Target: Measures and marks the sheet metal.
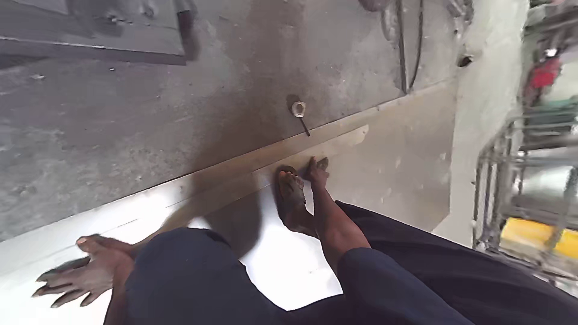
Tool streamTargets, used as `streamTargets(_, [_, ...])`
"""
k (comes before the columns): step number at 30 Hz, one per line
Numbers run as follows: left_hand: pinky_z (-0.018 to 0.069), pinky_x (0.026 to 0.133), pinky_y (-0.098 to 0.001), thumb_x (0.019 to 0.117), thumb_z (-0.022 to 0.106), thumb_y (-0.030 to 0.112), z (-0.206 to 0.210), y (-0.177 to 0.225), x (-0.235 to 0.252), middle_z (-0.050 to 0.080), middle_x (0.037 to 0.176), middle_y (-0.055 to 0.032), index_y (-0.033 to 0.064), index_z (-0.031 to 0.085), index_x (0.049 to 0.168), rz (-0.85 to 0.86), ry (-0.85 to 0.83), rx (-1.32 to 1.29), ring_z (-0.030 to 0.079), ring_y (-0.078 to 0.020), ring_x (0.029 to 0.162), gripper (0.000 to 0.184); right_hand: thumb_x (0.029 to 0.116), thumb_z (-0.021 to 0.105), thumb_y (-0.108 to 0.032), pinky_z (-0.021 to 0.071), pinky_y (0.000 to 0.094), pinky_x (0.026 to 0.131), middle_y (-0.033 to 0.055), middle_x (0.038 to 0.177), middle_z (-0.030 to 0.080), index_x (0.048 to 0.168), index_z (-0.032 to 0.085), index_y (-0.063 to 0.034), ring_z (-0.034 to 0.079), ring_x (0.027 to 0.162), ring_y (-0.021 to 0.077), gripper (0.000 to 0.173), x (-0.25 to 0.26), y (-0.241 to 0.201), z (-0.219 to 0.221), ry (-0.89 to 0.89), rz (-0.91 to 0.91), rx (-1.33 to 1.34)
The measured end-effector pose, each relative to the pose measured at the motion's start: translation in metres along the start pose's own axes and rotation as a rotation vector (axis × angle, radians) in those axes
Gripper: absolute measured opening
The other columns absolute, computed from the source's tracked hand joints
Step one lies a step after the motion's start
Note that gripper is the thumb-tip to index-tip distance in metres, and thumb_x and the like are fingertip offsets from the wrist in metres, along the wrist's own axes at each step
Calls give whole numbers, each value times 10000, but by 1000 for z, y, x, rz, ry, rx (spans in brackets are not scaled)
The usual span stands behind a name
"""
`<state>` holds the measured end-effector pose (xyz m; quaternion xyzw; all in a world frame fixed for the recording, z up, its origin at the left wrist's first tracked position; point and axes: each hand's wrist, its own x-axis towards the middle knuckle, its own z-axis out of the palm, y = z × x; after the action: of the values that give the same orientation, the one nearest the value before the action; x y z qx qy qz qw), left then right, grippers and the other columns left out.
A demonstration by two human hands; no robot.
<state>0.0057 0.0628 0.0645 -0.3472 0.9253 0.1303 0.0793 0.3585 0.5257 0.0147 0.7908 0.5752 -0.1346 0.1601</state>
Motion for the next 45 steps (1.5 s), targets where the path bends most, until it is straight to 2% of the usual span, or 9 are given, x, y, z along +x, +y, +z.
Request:
streamTargets(2, [179,1146,-785,919,467,785,17,-21,19,131,1708,-227,111,308,1627,11,51,17,144,-501,1552,991,1006,401,-712,415,609,1138,240,1552,484,1634,292,-114,501,1407,425,874,-18,-20,-15,-15,37,167])
streamTargets(4, [159,1133,-805,878,428,856,43,-47,44,176,1709,-192,164,318,1630,34,140,73,147,-475,1561,1028,1058,404,-607,401,567,1168,296,1555,449,1608,264,20,493,1407,447,847,-28,-29,-18,13,-16,159])
streamTargets(8, [132,1120,-822,842,424,887,48,-52,51,161,1721,-152,171,283,1636,-45,144,78,124,-455,1571,1078,1025,551,-524,467,538,1115,277,1517,493,1557,364,21,549,1358,404,784,-49,-61,-21,214,-159,259])
streamTargets(11, [117,1133,-807,816,443,896,39,-44,49,162,1725,-132,181,272,1641,-99,118,50,114,-425,1581,1104,1090,464,-410,528,485,1011,214,1368,637,1507,455,-35,663,1208,335,561,-113,-122,-28,200,-337,341])
streamTargets(16, [43,1169,-778,807,469,908,25,-60,62,137,1740,-52,369,265,1636,-112,25,-21,76,-387,1595,1009,1096,414,-190,513,577,957,290,1246,644,1464,483,23,652,1106,411,431,-230,-195,-18,-264,-819,160])
streamTargets(19, [54,1155,-790,908,350,842,19,-85,91,133,1742,21,452,273,1612,-79,4,-20,55,-348,1602,808,1102,459,-209,559,508,840,212,1067,674,1328,588,27,669,906,306,352,-296,-225,-16,-501,-1120,40])
streamTargets(23, [58,1188,-746,949,296,788,18,-111,125,172,1731,76,446,331,1592,-34,50,-11,88,-290,1605,730,1079,522,-237,576,467,715,110,894,704,1476,552,-176,668,731,236,403,-381,-271,-1,-657,-1444,-147])
streamTargets(29, [-1,1203,-728,919,308,819,20,-112,136,150,1737,55,441,317,1600,-41,28,4,43,-291,1609,779,1114,424,-239,519,608,986,112,1360,673,1498,552,-240,681,1160,335,405,-515,-327,50,-692,-1835,-544])
streamTargets(45, [-29,1192,-737,878,379,833,14,-115,141,163,1735,55,458,355,1581,-46,-32,-1,52,-318,1607,797,1044,458,-289,564,564,883,56,1244,726,1399,644,-283,692,1138,287,401,-717,-350,216,-598,-1988,-923])
